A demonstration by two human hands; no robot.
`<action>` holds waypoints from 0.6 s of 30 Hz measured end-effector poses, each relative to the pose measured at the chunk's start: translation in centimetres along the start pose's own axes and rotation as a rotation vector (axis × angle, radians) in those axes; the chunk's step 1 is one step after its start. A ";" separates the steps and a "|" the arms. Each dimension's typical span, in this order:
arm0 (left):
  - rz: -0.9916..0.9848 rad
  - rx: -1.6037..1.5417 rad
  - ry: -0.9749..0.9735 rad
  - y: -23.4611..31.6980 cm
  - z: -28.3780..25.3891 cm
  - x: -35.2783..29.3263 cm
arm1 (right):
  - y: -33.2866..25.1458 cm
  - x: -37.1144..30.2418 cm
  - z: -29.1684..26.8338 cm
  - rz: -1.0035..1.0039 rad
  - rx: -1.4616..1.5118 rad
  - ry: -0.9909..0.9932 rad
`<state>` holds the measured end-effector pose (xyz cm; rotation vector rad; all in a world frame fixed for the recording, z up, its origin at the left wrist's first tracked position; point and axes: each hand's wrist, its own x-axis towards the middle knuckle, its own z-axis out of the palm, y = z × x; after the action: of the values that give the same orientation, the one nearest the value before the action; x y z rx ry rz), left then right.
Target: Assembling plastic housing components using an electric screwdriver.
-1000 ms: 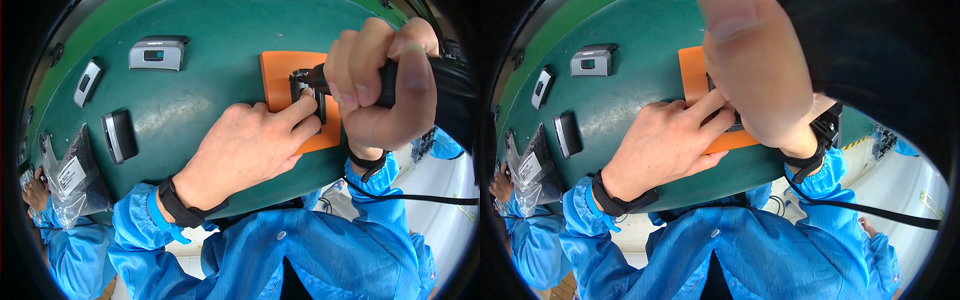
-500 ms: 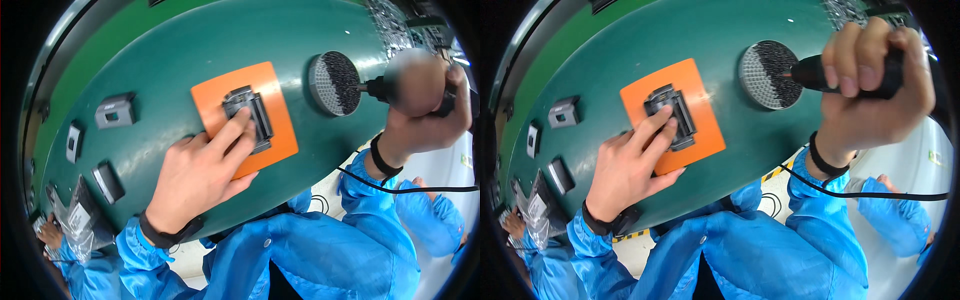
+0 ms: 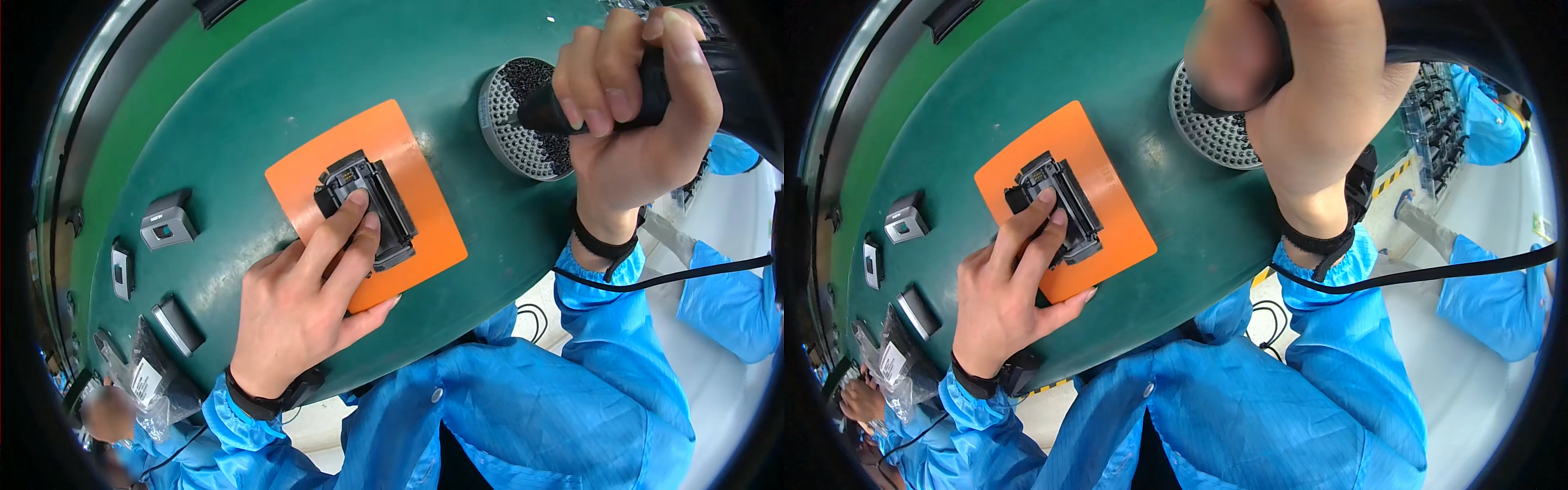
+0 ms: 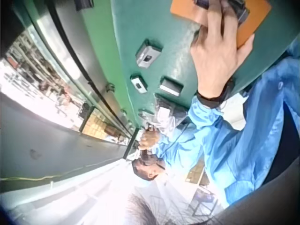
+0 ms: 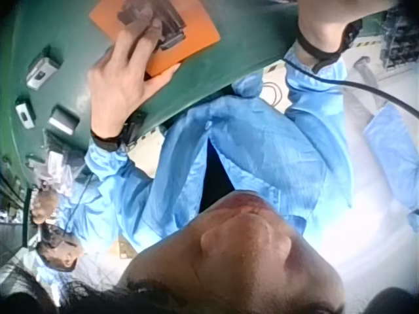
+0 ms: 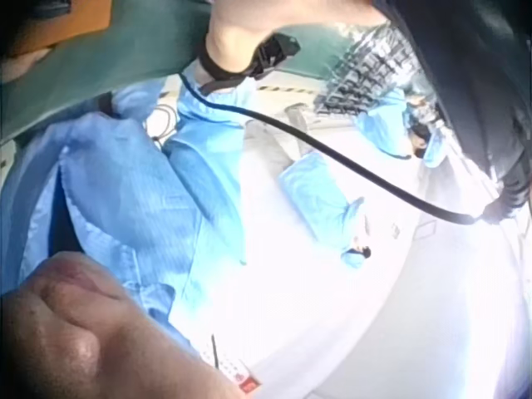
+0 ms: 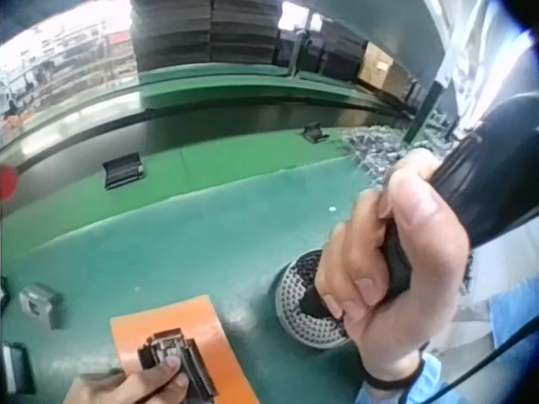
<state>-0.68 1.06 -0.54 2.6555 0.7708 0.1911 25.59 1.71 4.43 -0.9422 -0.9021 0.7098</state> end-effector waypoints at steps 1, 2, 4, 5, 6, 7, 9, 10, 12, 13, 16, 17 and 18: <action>-0.004 -0.002 -0.001 0.0 0.0 0.0 | 0.2 -0.1 -0.3 -0.051 -0.038 -0.018; 0.000 -0.006 -0.002 -0.1 0.0 0.0 | 0.4 -0.1 -0.4 -0.102 -0.077 -0.038; 0.008 -0.015 -0.003 -0.2 0.1 0.1 | 0.2 0.0 -0.2 -0.049 -0.050 -0.014; 0.017 -0.023 0.000 -0.2 0.1 0.2 | 0.1 0.1 -0.1 0.002 -0.022 0.011; 0.005 -0.019 0.001 -0.3 0.2 -0.2 | 1.0 0.1 -0.6 0.010 -0.006 -0.001; 0.000 -0.020 0.003 -0.3 0.2 -0.2 | 1.6 0.3 -2.1 -0.073 -0.020 -0.176; 0.015 -0.029 0.024 -0.2 0.1 -0.1 | 1.7 0.5 -3.2 -0.156 -0.036 -0.354; 0.014 -0.032 0.027 -0.2 0.0 0.0 | 1.5 0.6 -3.2 -0.141 -0.045 -0.367; 0.027 -0.044 0.043 -0.2 0.0 0.0 | 1.5 0.5 -2.8 -0.124 -0.049 -0.386; 0.020 -0.043 0.046 -0.2 0.0 -0.1 | 1.8 0.4 -2.5 -0.142 -0.075 -0.377; -0.005 -0.015 0.028 -0.2 -0.1 -0.3 | 2.3 -0.3 -1.4 -0.158 -0.119 -0.343; 0.001 -0.020 0.028 -0.3 0.0 -0.4 | 2.3 -0.5 -1.0 -0.150 -0.138 -0.308; 0.007 -0.027 0.027 -0.3 0.1 -0.5 | 1.9 -0.5 -0.9 -0.151 -0.135 -0.319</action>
<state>-1.20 1.01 -0.73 2.6357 0.7628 0.2384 25.90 1.78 2.27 -0.8824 -1.3020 0.6864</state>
